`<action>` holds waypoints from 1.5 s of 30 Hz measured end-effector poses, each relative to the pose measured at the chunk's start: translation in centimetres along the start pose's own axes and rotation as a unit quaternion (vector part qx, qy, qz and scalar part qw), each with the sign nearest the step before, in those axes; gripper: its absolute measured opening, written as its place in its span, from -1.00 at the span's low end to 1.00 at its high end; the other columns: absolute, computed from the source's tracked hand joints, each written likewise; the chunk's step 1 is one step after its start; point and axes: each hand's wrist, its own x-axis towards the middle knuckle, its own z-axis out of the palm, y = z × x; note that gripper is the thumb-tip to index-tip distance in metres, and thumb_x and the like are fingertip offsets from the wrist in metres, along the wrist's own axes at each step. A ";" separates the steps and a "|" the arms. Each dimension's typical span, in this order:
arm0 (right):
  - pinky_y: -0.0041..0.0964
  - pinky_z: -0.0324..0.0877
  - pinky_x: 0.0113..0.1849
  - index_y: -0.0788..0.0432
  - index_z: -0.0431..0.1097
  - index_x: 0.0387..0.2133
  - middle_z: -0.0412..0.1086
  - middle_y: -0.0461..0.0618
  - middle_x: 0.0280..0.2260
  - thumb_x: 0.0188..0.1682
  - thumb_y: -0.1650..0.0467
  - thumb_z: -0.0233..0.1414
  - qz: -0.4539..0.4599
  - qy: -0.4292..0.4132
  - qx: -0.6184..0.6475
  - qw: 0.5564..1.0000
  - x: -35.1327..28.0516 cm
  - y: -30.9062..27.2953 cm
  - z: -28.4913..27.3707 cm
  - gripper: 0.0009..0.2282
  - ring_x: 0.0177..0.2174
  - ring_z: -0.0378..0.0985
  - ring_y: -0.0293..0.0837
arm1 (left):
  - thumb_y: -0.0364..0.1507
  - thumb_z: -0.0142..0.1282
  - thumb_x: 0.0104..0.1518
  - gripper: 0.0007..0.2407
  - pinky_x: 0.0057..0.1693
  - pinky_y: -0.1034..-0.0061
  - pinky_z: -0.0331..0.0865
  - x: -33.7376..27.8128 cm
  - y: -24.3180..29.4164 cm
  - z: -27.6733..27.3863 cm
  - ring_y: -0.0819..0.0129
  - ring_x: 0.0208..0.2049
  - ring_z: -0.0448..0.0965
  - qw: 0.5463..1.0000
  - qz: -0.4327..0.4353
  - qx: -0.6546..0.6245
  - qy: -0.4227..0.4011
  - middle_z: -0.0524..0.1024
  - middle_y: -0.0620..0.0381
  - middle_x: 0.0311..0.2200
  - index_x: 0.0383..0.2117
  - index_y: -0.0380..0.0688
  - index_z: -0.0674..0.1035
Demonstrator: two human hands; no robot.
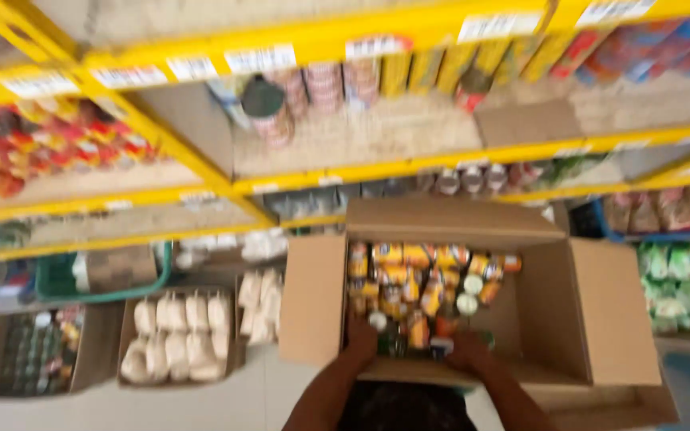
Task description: The recorder is taking canned food items out of a cardboard box and placing them onto grocery store shelves.
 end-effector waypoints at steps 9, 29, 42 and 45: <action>0.15 0.42 -0.06 0.22 0.21 0.15 0.33 0.35 -0.01 -0.15 0.19 0.14 0.011 0.076 -0.038 0.996 3.8 4.8 4.3 -0.40 -0.07 0.44 0.32 | -0.29 0.04 0.18 -0.70 0.21 0.04 0.37 -4.1 1.2 0.5 -0.20 0.13 0.51 0.957 -0.017 -0.273 -0.092 0.53 -0.31 0.05 -0.09 -0.22 0.61; 0.03 0.39 0.04 0.05 0.30 0.12 0.35 0.16 0.10 -0.21 0.18 0.19 0.009 -0.015 -0.133 0.991 3.2 3.0 5.0 -0.42 0.03 0.45 0.21 | -0.31 0.42 -0.21 -0.11 0.06 0.11 0.49 4.3 3.5 -6.0 -0.18 0.00 0.53 0.959 0.023 -0.219 0.178 0.45 -0.37 0.07 0.36 0.02 0.12; -0.03 0.48 -0.17 0.21 0.43 -0.04 0.47 0.23 -0.15 -0.05 0.24 0.17 -0.068 0.104 0.026 0.992 6.2 5.6 8.2 -0.62 -0.22 0.56 0.14 | -0.32 0.40 0.05 -0.43 -0.16 0.35 0.37 4.3 1.7 5.8 0.26 -0.17 0.55 0.597 -0.027 -0.798 -0.083 0.62 0.07 -0.12 0.19 -0.37 0.54; -0.18 0.46 -0.30 0.20 0.40 0.00 0.52 0.03 -0.25 -0.02 0.22 0.14 -0.015 0.080 0.251 0.965 6.3 -0.8 4.9 -0.60 -0.34 0.55 -0.11 | -0.51 0.35 -0.07 -0.37 -0.06 0.36 0.49 -1.7 2.1 -5.6 0.26 -0.09 0.59 0.507 -0.023 -0.845 -0.168 0.60 0.18 -0.12 0.20 0.09 0.34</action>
